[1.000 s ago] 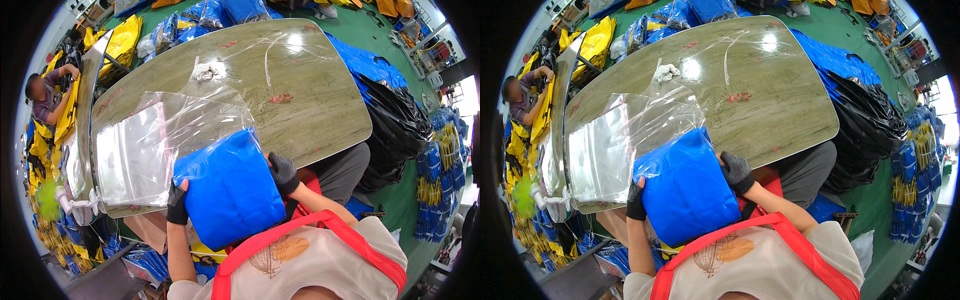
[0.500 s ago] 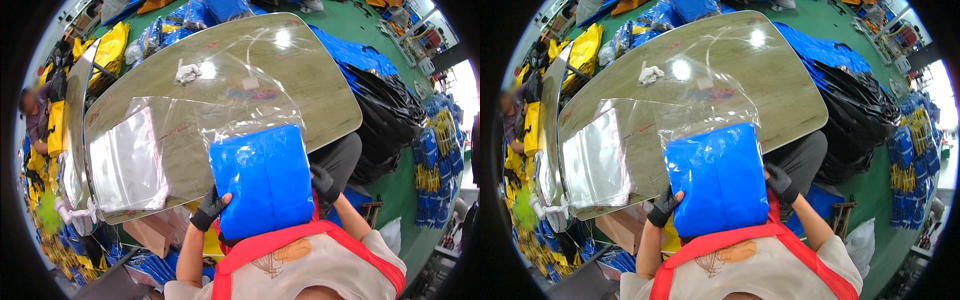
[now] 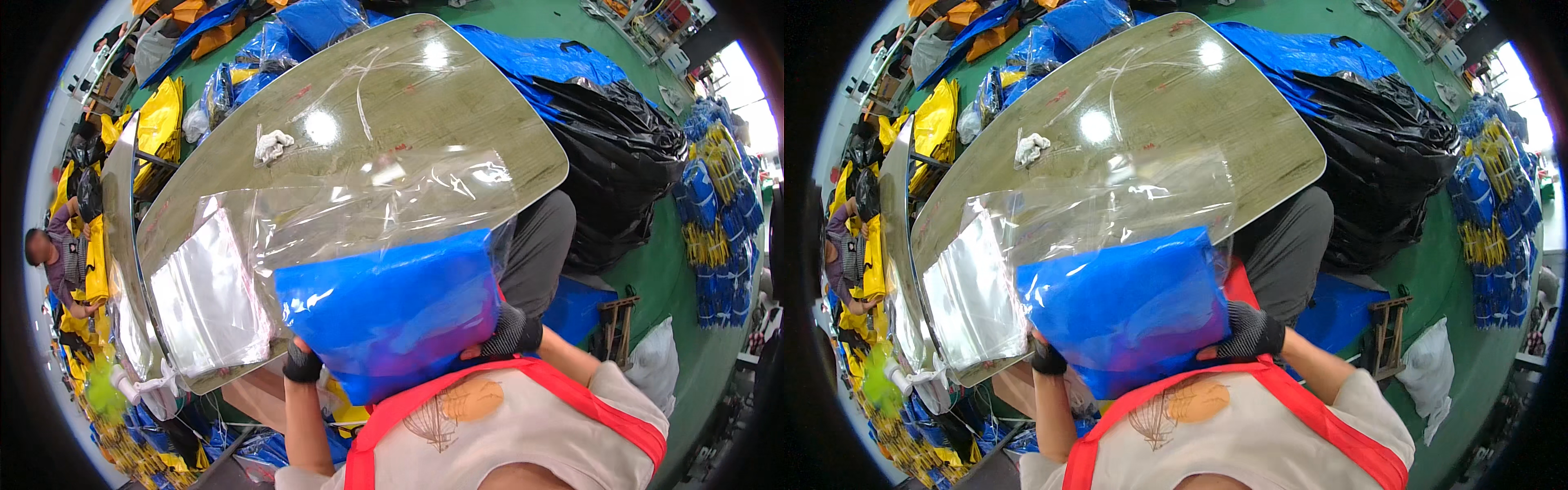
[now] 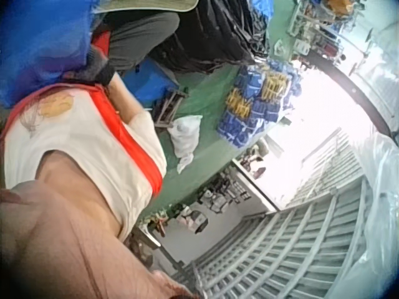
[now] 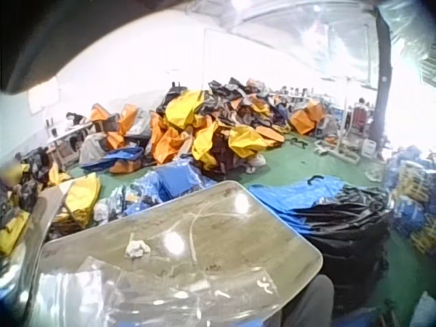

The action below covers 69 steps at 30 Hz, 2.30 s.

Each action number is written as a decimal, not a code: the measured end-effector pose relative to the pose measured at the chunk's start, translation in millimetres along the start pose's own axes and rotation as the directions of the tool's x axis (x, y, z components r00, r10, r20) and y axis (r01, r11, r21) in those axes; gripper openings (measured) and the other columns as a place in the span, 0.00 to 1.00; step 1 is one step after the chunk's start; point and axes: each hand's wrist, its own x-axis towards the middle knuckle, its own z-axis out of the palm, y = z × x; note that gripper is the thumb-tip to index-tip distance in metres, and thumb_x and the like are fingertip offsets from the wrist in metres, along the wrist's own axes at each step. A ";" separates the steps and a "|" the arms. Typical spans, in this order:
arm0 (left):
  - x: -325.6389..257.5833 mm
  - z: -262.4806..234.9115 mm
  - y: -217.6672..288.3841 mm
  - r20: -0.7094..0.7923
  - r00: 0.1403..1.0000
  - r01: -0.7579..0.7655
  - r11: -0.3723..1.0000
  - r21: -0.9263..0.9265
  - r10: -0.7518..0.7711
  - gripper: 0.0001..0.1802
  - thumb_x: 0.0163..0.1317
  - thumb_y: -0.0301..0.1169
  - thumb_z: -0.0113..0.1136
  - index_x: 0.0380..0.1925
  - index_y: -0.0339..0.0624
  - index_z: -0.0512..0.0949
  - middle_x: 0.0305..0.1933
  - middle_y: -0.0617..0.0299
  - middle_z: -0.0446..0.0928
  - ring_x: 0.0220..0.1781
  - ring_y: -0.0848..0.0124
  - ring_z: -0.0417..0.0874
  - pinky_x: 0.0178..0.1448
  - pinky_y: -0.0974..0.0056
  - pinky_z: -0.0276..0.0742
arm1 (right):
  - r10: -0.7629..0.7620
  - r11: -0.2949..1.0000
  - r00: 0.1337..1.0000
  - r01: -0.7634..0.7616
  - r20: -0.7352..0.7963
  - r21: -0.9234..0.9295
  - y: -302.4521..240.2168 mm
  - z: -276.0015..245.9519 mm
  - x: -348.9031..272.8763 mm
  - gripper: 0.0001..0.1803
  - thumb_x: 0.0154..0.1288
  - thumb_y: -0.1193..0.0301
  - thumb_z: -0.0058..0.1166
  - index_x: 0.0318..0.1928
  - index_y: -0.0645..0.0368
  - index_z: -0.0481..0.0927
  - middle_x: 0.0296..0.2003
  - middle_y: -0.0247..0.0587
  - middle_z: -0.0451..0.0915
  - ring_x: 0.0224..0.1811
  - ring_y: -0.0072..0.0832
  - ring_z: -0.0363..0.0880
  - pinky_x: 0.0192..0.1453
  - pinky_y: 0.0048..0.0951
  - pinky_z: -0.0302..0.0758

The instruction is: The person repeatedly folds blue and black plastic bags and places them into clear plastic packaging on a table. The person handles the bags one at a time, folding them flat before inserting them into the packaging.

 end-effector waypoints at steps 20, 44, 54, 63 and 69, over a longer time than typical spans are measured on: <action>19.5 34.7 1.0 0.150 0.989 -0.062 0.876 0.479 -0.011 0.43 0.50 0.47 0.72 0.62 0.38 0.65 0.57 0.53 0.74 0.60 0.60 0.72 0.64 0.57 0.68 | 0.096 0.809 0.916 0.156 -0.390 0.566 -26.4 -53.6 37.7 0.42 0.51 0.52 0.69 0.61 0.65 0.69 0.55 0.47 0.76 0.59 0.35 0.72 0.64 0.34 0.67; 52.9 49.7 31.0 0.017 0.989 -0.144 0.969 -0.200 0.150 0.33 0.56 0.45 0.67 0.56 0.39 0.70 0.52 0.58 0.77 0.52 0.68 0.77 0.55 0.63 0.75 | 0.089 0.953 0.906 0.043 -0.413 0.300 -7.3 -22.8 36.5 0.34 0.53 0.60 0.68 0.57 0.65 0.72 0.52 0.44 0.77 0.52 0.30 0.76 0.59 0.33 0.72; 22.4 28.1 -46.5 -0.093 0.993 0.086 0.979 0.183 -0.070 0.39 0.54 0.46 0.69 0.61 0.37 0.67 0.56 0.54 0.75 0.57 0.60 0.75 0.62 0.57 0.69 | 0.167 0.895 0.933 -0.007 -0.320 0.447 9.9 -4.4 23.5 0.46 0.49 0.57 0.71 0.64 0.62 0.64 0.56 0.44 0.73 0.58 0.31 0.71 0.62 0.34 0.69; -23.9 21.2 -66.8 -0.055 0.995 0.102 0.924 0.369 -0.088 0.40 0.44 0.40 0.77 0.57 0.39 0.69 0.55 0.55 0.76 0.55 0.64 0.76 0.59 0.59 0.71 | 0.180 0.959 0.892 -0.064 -0.415 0.278 38.9 27.8 -10.8 0.43 0.49 0.56 0.71 0.60 0.64 0.66 0.51 0.47 0.77 0.55 0.29 0.74 0.59 0.31 0.70; -21.5 32.0 -73.9 -0.302 0.934 0.336 0.748 0.573 -0.189 0.25 0.54 0.37 0.69 0.49 0.37 0.76 0.45 0.56 0.82 0.45 0.65 0.82 0.51 0.62 0.76 | 0.267 0.963 0.816 -0.216 -0.513 0.159 48.6 39.8 -12.6 0.34 0.54 0.49 0.65 0.51 0.64 0.76 0.40 0.48 0.83 0.43 0.30 0.81 0.49 0.30 0.75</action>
